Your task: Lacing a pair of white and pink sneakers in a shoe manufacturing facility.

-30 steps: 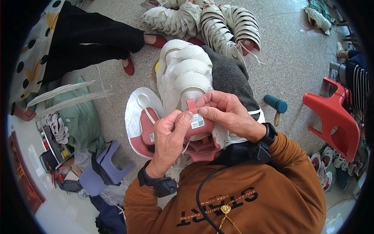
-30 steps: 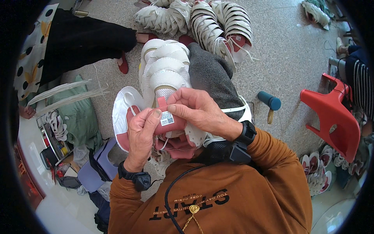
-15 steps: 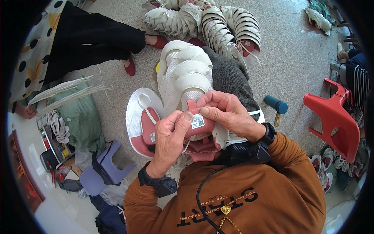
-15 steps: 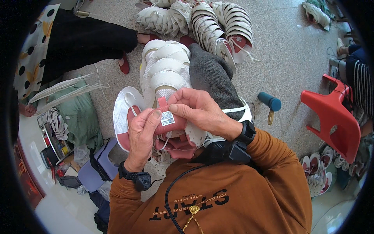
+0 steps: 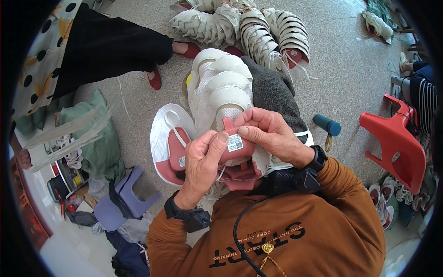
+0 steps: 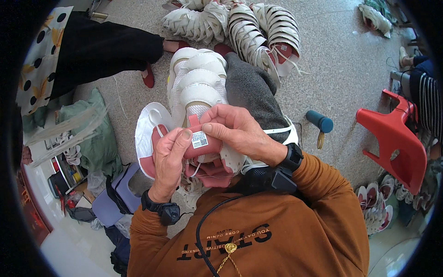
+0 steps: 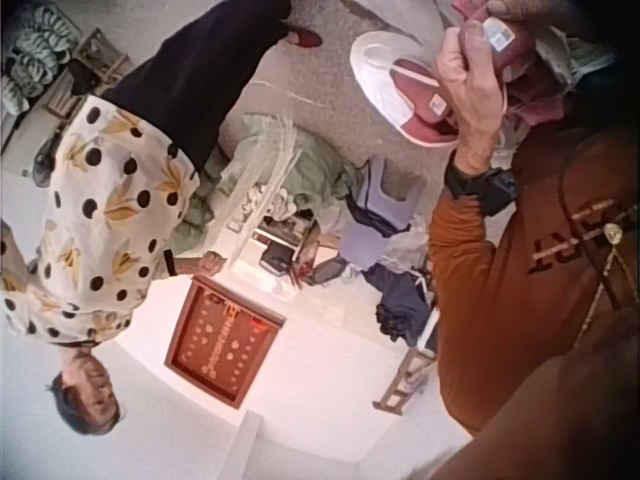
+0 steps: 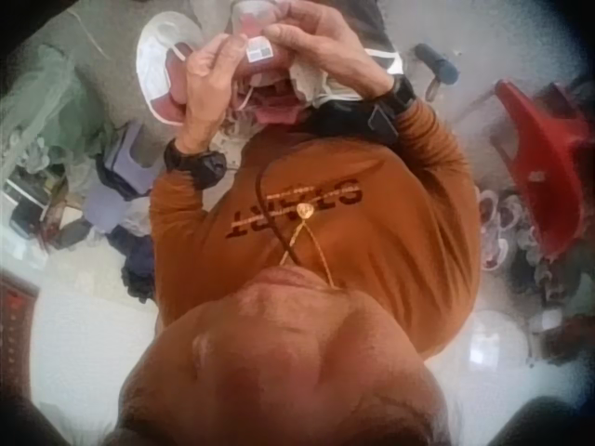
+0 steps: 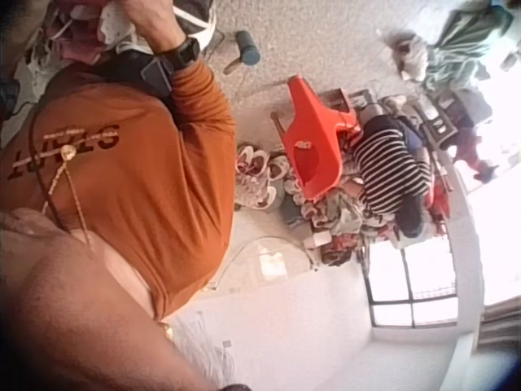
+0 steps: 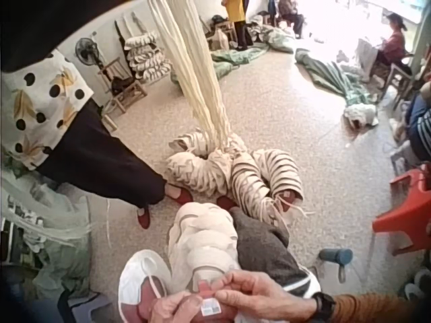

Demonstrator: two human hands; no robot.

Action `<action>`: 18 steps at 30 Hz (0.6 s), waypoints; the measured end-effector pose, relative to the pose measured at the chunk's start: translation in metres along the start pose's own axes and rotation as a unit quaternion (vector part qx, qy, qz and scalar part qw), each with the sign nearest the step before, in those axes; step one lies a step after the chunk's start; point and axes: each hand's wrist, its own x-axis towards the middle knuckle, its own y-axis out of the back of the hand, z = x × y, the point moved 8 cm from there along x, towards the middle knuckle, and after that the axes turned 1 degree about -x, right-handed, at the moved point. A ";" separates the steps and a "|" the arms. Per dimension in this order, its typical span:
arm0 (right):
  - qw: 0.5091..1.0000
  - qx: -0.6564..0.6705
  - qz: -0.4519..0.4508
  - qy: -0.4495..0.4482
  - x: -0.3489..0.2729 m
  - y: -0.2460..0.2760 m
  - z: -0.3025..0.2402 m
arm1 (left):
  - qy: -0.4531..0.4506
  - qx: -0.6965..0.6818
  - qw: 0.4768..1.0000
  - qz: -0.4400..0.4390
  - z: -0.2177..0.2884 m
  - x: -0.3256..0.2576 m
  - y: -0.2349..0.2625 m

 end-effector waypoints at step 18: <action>1.000 0.004 -0.001 0.009 0.001 -0.001 0.000 | -0.006 0.005 1.000 -0.003 -0.002 0.001 0.001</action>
